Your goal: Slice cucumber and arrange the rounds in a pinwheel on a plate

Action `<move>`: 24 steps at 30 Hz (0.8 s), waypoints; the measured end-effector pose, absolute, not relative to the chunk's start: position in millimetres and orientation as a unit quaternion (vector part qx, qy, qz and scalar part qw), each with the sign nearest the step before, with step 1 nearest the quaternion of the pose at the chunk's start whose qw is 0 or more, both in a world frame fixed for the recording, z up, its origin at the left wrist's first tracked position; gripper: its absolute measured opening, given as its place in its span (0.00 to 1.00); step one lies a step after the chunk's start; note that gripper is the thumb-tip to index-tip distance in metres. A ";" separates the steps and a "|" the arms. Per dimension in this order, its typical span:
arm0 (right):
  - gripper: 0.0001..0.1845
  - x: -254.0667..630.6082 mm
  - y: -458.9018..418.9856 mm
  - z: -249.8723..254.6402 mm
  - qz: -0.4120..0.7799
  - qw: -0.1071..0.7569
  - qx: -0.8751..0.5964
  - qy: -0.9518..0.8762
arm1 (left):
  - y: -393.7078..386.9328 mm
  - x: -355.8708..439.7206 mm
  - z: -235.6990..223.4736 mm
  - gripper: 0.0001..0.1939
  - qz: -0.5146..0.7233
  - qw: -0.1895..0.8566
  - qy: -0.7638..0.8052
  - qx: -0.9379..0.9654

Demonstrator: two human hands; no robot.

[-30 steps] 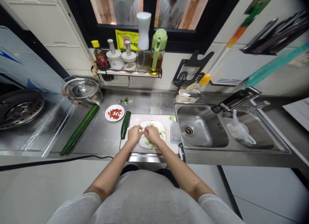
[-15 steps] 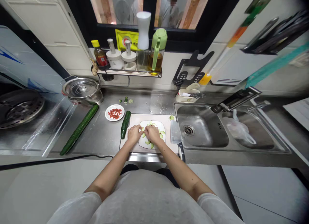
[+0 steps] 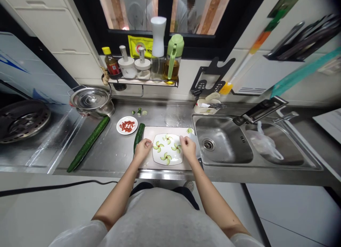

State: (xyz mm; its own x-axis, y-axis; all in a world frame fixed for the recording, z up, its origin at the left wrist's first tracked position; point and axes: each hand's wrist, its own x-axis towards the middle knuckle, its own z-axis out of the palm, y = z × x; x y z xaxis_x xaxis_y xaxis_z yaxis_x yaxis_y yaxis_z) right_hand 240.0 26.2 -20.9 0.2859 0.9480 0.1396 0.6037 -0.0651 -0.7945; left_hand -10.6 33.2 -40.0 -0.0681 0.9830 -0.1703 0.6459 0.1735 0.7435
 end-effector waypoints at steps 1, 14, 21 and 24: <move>0.24 247.3 20.5 -20.3 0.212 0.405 -0.710 -0.536 | 29.5 -13.4 -42.4 0.09 0.257 0.345 0.685 0.588; 0.13 268.5 -34.2 -46.0 0.309 0.192 -0.789 -0.496 | 2.3 -13.0 -71.1 0.16 0.191 0.425 0.678 0.569; 0.13 253.6 -30.3 -63.3 0.359 0.214 -0.783 -0.461 | 1.7 -1.0 -75.3 0.18 0.176 0.454 0.678 0.550; 0.11 253.7 -27.4 -66.6 0.352 0.219 -0.786 -0.459 | 2.5 1.2 -72.9 0.17 0.173 0.447 0.688 0.545</move>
